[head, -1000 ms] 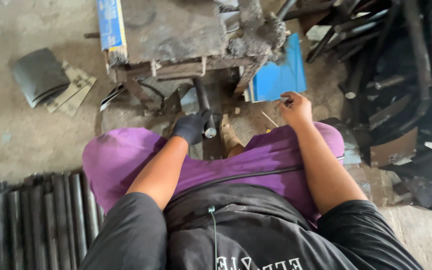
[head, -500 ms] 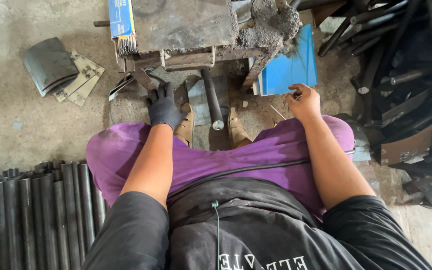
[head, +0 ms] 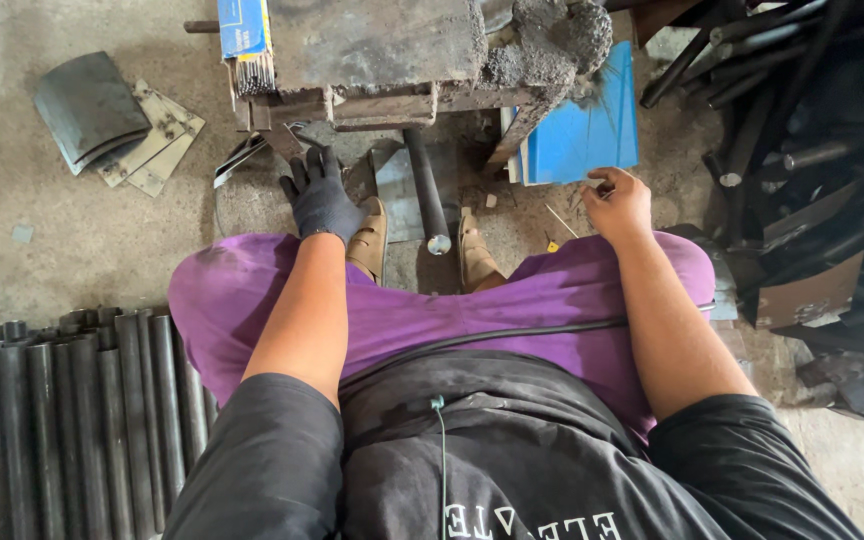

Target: The person sits on the floor and welds a metal pipe using a welding torch, creating bright sparks. They then pick up a metal cone-shaped object and weld it to a flat metal plate on the workbench.

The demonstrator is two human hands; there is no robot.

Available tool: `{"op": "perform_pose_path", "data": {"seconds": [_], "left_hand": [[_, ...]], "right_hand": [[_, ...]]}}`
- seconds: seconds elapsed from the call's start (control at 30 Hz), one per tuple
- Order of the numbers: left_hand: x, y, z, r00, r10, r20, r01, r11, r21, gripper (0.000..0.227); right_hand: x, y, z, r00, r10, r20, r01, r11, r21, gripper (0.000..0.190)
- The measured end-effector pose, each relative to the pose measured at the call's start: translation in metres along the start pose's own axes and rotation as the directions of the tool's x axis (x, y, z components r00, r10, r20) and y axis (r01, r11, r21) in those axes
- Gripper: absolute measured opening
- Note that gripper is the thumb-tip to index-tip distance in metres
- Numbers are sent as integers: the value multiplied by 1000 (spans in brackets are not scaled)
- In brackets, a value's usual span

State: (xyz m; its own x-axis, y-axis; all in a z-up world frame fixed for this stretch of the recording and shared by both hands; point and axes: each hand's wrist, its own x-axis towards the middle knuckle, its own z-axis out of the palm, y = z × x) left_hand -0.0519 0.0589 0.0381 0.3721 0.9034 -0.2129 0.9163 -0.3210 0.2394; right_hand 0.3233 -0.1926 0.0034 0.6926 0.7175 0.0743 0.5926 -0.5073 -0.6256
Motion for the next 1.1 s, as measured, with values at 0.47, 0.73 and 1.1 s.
{"op": "perform_pose_path", "data": {"seconds": [0.47, 0.73, 1.1], "left_hand": [[-22, 40, 8, 856, 422, 299, -493, 839, 228, 112], [-22, 46, 19, 844, 484, 231, -526, 831, 183, 106], [12, -18, -12, 928, -368, 53, 371, 927, -60, 119]], "right_hand": [[-2, -8, 2, 999, -34, 9, 34, 999, -14, 32], [-3, -5, 2, 999, -29, 28, 30, 999, -15, 34], [-5, -2, 1, 999, -39, -2, 39, 999, 20, 41]]}}
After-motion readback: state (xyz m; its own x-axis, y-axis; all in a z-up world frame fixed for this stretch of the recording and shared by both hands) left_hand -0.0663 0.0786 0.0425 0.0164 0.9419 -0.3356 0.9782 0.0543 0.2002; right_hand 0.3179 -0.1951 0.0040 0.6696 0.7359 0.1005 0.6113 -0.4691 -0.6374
